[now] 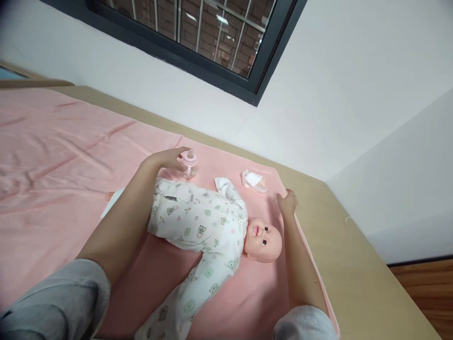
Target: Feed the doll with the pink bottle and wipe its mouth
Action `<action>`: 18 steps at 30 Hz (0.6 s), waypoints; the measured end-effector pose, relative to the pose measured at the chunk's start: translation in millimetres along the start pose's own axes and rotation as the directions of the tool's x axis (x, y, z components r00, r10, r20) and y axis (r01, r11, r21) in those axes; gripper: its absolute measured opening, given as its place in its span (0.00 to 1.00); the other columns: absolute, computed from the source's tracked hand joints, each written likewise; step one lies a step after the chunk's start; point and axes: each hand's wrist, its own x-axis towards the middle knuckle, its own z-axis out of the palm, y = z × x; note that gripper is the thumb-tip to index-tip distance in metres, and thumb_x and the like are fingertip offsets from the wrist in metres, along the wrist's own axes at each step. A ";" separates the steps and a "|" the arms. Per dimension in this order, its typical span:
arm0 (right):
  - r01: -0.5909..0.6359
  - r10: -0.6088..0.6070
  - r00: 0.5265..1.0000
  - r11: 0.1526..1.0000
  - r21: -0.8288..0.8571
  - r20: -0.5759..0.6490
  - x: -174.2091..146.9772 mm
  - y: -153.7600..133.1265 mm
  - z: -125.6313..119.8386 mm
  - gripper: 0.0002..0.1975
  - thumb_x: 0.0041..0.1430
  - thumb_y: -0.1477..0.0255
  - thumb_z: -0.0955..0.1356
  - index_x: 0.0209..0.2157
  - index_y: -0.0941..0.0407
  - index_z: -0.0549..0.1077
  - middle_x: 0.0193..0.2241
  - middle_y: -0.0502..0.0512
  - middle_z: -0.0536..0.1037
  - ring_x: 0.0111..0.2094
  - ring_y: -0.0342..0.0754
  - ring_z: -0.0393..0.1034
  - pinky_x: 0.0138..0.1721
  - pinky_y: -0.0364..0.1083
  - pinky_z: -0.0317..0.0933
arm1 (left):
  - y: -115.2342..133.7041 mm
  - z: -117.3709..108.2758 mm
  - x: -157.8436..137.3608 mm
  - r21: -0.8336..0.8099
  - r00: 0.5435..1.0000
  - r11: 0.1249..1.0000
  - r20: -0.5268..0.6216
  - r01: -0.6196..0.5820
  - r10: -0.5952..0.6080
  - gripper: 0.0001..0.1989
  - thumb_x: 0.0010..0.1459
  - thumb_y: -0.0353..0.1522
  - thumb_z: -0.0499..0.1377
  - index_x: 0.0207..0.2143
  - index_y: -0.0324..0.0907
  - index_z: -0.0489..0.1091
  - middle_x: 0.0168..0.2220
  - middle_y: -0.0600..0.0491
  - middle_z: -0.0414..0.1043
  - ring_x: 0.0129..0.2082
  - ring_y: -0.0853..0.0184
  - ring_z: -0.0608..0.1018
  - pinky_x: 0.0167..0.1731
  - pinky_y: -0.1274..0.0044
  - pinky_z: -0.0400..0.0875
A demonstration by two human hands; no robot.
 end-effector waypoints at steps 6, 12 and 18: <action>-0.070 0.069 0.996 0.998 -0.008 -0.050 -27.7 30.1 28.9 0.38 0.45 0.65 0.66 0.59 0.65 0.59 0.56 0.75 0.66 0.57 0.64 0.64 0.57 0.58 0.59 | 7.7 9.2 5.6 0.047 0.999 0.999 -0.029 0.015 -0.014 0.34 0.42 0.28 0.62 0.55 0.43 0.62 0.50 0.51 0.75 0.48 0.59 0.78 0.44 0.77 0.71; -0.021 0.021 0.999 1.000 0.004 -0.049 -30.4 39.1 31.9 0.39 0.43 0.66 0.67 0.59 0.62 0.59 0.55 0.71 0.67 0.55 0.63 0.66 0.57 0.56 0.60 | 4.7 19.6 12.7 0.085 0.996 0.996 -0.083 0.039 -0.032 0.33 0.40 0.29 0.65 0.52 0.43 0.63 0.47 0.48 0.76 0.45 0.55 0.79 0.43 0.73 0.71; 0.046 -0.042 0.998 0.996 0.082 -0.047 -30.8 35.1 24.6 0.36 0.47 0.64 0.66 0.58 0.62 0.60 0.54 0.70 0.68 0.53 0.60 0.67 0.56 0.55 0.61 | 6.7 22.9 13.0 -0.020 0.974 0.998 -0.219 0.052 -0.055 0.29 0.38 0.31 0.67 0.46 0.45 0.68 0.46 0.49 0.77 0.48 0.53 0.78 0.46 0.71 0.70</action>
